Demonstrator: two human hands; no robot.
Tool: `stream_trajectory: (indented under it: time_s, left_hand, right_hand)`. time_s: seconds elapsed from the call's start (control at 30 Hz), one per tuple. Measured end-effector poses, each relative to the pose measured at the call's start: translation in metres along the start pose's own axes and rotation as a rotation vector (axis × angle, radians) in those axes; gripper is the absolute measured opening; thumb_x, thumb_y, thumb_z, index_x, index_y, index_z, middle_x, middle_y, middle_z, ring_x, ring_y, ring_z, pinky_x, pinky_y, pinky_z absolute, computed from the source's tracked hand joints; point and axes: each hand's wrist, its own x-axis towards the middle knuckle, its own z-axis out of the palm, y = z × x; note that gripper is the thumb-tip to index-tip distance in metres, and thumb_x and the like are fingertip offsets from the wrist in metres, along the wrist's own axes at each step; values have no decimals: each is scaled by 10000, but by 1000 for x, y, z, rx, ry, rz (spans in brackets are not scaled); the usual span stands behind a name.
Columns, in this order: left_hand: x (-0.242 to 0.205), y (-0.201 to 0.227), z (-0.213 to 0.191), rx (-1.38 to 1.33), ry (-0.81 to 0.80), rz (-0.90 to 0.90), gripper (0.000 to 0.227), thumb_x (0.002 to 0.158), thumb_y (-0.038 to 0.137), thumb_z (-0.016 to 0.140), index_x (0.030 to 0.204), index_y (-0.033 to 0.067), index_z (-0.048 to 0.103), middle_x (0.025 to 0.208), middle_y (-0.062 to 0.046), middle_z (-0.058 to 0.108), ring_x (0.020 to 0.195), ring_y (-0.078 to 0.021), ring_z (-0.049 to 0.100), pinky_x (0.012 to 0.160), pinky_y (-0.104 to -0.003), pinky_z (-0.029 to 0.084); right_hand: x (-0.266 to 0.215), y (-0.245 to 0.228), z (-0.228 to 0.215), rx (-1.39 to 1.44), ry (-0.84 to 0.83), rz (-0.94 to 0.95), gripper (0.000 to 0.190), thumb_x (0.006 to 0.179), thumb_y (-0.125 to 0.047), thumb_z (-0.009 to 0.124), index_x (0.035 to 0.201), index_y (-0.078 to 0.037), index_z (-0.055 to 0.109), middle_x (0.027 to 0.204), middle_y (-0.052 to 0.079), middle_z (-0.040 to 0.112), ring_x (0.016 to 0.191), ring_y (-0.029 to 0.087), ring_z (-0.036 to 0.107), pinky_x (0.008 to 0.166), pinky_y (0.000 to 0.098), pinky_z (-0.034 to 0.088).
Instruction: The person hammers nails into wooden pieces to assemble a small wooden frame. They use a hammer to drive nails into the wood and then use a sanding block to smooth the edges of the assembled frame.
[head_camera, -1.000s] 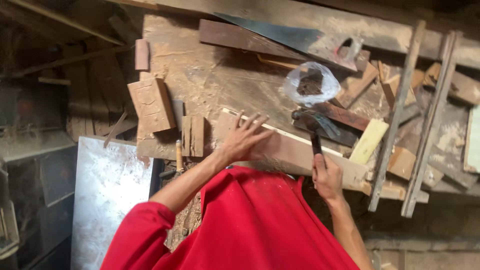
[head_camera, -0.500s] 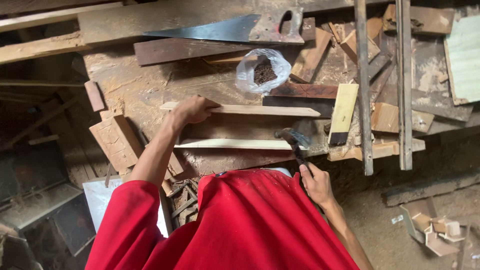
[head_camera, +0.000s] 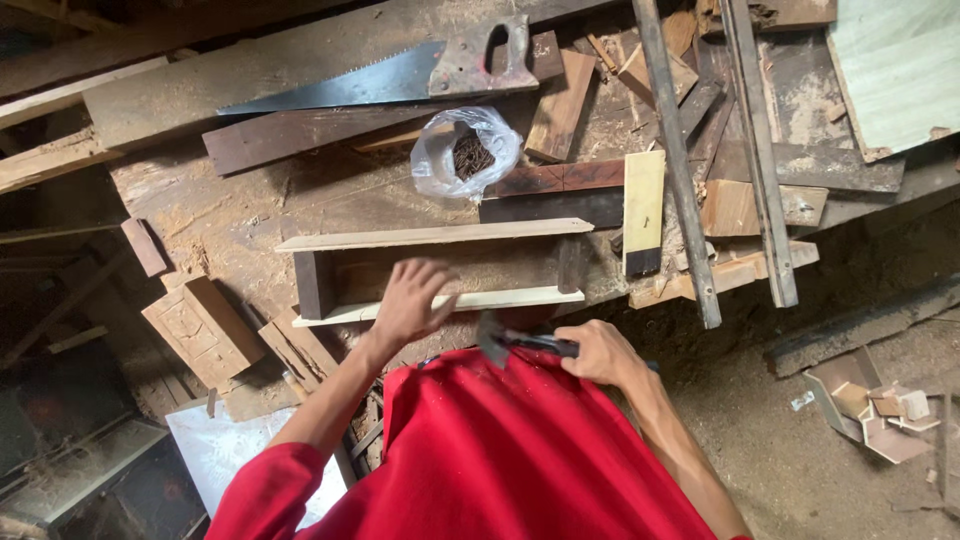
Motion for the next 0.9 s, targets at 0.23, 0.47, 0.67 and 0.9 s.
stream_trajectory:
  time_s: [0.23, 0.47, 0.67, 0.9]
  left_hand:
    - [-35, -30, 15, 138, -226, 26, 443, 776, 187, 725, 1218, 176, 703, 1225, -12, 699, 1151, -214, 615, 1001, -412, 442]
    - [-42, -24, 20, 193, 86, -92, 276, 842, 132, 724, 1113, 169, 758, 1103, 11, 728, 1061, -209, 632, 907, -420, 433]
    - [-34, -7, 13, 216, 115, -174, 339, 780, 116, 720, 1106, 195, 767, 1125, 18, 718, 1083, -229, 607, 971, -441, 422]
    - [-29, 15, 9, 232, 173, -358, 408, 786, 193, 763, 1193, 203, 721, 1291, -30, 650, 1287, -281, 520, 1110, -529, 308]
  right_hand:
    - [58, -23, 10, -196, -196, -63, 282, 728, -126, 631, 983, -138, 749, 502, 21, 483, 408, 142, 365, 397, 344, 337]
    - [80, -52, 35, -126, 531, -448, 288, 776, -185, 746, 1044, -77, 732, 901, 81, 737, 822, 267, 678, 738, 429, 521]
    - [98, -15, 47, -214, 629, -337, 234, 877, -202, 747, 1067, -65, 745, 951, 94, 736, 896, 273, 674, 820, 438, 502]
    - [62, 93, -21, 69, 988, 261, 238, 949, -205, 729, 1127, -54, 681, 1114, 147, 703, 1127, 293, 614, 1040, 484, 477]
